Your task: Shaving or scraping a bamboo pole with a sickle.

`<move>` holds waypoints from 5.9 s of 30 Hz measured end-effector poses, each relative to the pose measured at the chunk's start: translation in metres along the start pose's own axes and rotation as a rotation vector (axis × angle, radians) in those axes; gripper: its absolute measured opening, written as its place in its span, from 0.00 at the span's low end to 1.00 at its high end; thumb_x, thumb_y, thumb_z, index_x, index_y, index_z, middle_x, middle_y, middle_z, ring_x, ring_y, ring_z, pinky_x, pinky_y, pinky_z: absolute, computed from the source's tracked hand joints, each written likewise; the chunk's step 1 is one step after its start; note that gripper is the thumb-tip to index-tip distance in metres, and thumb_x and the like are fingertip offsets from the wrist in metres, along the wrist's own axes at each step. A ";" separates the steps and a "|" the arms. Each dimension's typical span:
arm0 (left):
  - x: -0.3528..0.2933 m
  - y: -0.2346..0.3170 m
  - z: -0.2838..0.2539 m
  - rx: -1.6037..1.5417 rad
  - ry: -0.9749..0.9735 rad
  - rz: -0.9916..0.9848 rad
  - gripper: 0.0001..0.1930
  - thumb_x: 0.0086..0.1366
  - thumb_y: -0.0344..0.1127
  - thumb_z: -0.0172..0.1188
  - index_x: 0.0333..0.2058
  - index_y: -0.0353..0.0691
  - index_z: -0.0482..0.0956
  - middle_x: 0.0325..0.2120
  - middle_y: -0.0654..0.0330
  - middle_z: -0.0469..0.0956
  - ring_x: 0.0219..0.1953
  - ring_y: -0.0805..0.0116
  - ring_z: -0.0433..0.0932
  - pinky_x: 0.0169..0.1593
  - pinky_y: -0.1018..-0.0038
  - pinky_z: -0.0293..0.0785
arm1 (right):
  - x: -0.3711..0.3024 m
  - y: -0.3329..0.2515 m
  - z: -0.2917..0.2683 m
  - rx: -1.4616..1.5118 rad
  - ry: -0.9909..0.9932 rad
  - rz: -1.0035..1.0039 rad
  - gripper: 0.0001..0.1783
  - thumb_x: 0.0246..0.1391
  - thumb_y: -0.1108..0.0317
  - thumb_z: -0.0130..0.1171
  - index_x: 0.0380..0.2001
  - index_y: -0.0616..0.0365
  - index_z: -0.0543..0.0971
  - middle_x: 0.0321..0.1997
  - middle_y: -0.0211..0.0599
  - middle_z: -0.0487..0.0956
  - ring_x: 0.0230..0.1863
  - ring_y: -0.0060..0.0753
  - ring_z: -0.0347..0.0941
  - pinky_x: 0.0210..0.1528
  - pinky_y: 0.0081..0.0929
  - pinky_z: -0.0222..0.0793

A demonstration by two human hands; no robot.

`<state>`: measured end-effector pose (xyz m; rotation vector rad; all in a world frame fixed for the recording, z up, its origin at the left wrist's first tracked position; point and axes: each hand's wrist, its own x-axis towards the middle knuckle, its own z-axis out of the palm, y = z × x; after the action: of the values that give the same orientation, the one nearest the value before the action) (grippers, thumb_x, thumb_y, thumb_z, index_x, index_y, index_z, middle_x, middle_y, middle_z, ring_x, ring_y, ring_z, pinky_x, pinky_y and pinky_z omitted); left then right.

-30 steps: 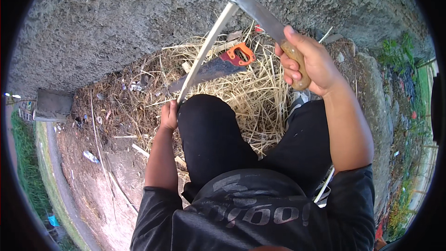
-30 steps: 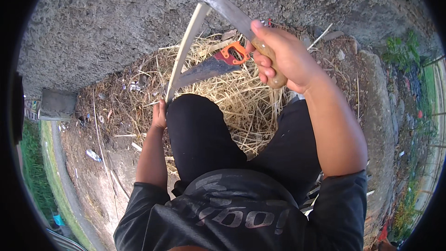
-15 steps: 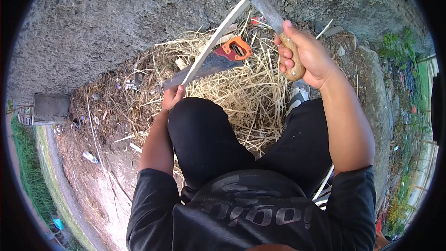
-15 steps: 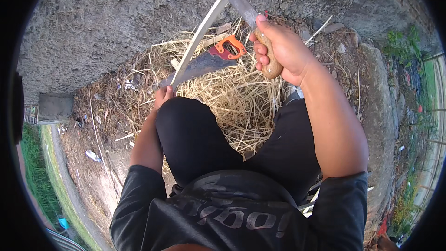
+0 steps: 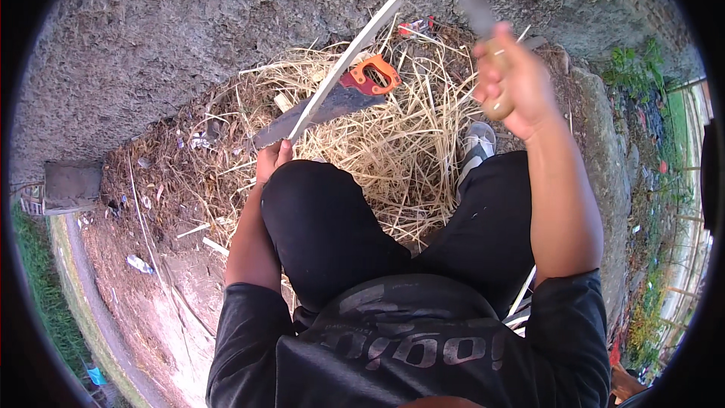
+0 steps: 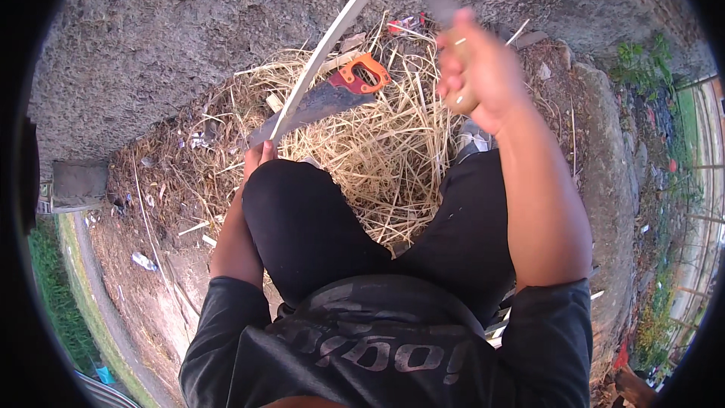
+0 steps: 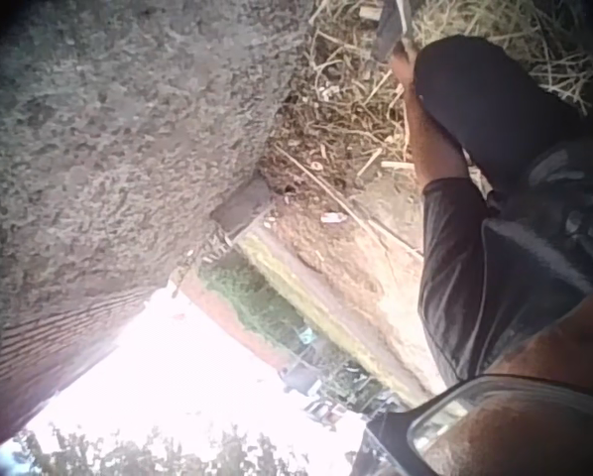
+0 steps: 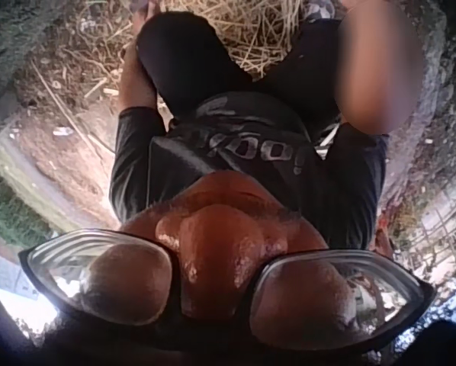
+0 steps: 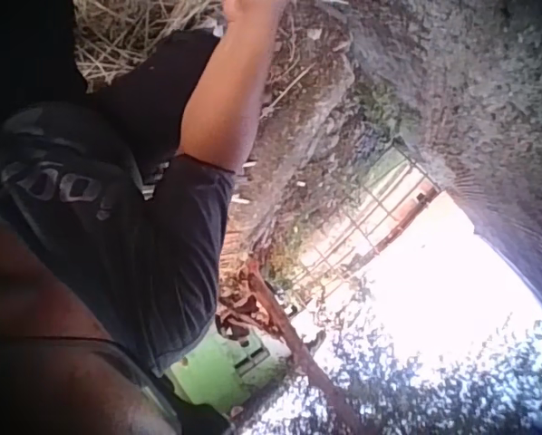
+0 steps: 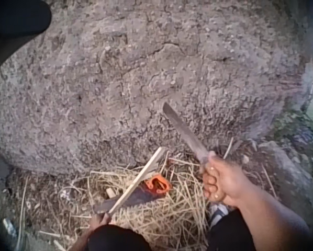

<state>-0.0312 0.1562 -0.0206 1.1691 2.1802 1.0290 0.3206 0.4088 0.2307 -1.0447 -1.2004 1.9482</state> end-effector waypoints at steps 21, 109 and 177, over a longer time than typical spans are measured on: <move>-0.009 -0.004 -0.010 0.009 0.049 0.000 0.37 0.67 0.68 0.45 0.23 0.34 0.77 0.14 0.52 0.73 0.20 0.60 0.74 0.29 0.64 0.70 | -0.011 0.009 0.023 -0.234 -0.094 0.037 0.28 0.67 0.42 0.47 0.36 0.62 0.72 0.18 0.22 0.63 0.16 0.16 0.56 0.24 0.23 0.63; -0.008 -0.009 -0.017 0.078 0.369 0.041 0.29 0.69 0.59 0.52 0.24 0.35 0.77 0.14 0.54 0.73 0.18 0.62 0.73 0.27 0.66 0.69 | 0.001 0.012 -0.005 0.068 -0.466 0.189 0.26 0.68 0.42 0.42 0.35 0.55 0.73 0.22 0.33 0.74 0.15 0.21 0.69 0.15 0.20 0.67; -0.026 0.028 -0.032 0.644 0.828 0.205 0.31 0.39 0.64 0.77 0.19 0.41 0.73 0.17 0.61 0.72 0.18 0.60 0.73 0.22 0.65 0.71 | -0.005 0.003 -0.007 -0.249 -0.175 -0.213 0.22 0.67 0.48 0.51 0.38 0.60 0.73 0.18 0.27 0.68 0.18 0.20 0.61 0.21 0.21 0.57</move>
<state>-0.0246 0.1316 0.0222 1.4153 3.2725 1.0391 0.3291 0.4070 0.2277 -0.8371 -1.6147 1.7848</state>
